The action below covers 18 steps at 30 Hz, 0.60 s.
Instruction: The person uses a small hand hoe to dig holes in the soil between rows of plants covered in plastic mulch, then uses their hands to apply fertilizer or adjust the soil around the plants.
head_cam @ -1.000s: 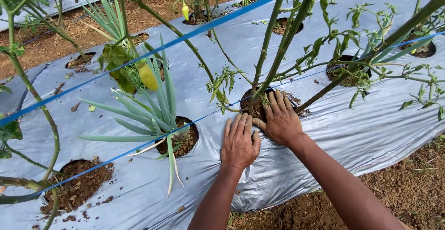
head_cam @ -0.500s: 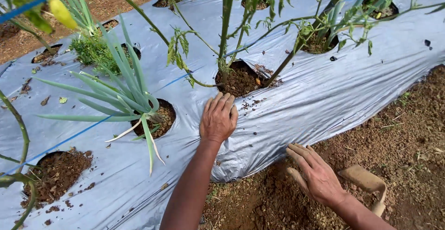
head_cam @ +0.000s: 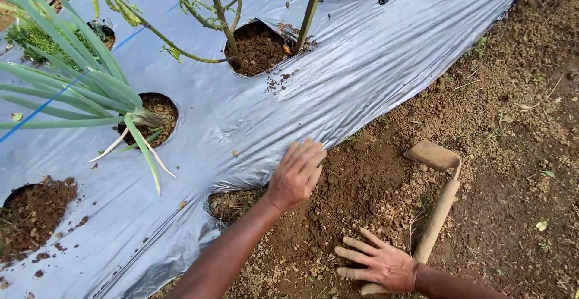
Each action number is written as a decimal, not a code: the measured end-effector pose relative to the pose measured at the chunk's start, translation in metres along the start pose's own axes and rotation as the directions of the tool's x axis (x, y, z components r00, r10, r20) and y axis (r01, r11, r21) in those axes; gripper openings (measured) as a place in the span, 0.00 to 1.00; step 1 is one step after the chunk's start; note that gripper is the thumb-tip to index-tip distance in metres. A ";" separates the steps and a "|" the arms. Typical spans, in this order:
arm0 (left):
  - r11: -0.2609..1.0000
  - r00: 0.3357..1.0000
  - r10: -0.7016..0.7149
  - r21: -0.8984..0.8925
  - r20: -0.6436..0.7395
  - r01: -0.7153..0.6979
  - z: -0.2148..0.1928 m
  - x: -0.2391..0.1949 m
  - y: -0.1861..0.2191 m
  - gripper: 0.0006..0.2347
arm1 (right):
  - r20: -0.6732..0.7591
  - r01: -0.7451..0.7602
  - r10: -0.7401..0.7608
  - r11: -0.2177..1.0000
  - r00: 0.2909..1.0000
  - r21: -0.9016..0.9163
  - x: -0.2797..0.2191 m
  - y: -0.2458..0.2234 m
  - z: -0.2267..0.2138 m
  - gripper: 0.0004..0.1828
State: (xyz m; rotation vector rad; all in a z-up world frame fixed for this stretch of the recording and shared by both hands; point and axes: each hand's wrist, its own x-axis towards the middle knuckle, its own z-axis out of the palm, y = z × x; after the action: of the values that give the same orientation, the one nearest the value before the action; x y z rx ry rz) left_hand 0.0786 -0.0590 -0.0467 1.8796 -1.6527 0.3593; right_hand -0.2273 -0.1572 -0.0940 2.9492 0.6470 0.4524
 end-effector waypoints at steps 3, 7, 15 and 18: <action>0.967 0.970 0.173 -0.214 0.169 -0.136 0.013 -0.045 0.034 0.17 | -0.030 0.192 -0.189 0.973 0.981 0.128 -0.001 -0.016 0.027 0.42; 0.958 0.877 -0.020 -0.242 0.480 0.154 0.020 -0.090 0.058 0.22 | 0.076 0.235 -0.286 0.890 0.955 0.391 -0.001 -0.002 0.054 0.28; 0.944 0.706 -0.189 -0.073 0.682 0.323 0.024 -0.114 0.047 0.37 | 0.108 -0.005 -0.030 0.952 0.994 0.306 0.023 0.062 0.064 0.27; 0.968 0.661 -0.144 -0.033 0.736 0.248 0.021 -0.114 0.053 0.45 | -0.005 -0.154 0.154 0.988 0.988 0.029 0.021 0.078 0.058 0.42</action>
State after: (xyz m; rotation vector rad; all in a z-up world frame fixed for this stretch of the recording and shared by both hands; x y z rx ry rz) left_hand 0.0021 0.0176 -0.1144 2.2196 -1.8421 -0.6897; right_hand -0.1607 -0.2210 -0.1326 3.0387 0.4306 0.4705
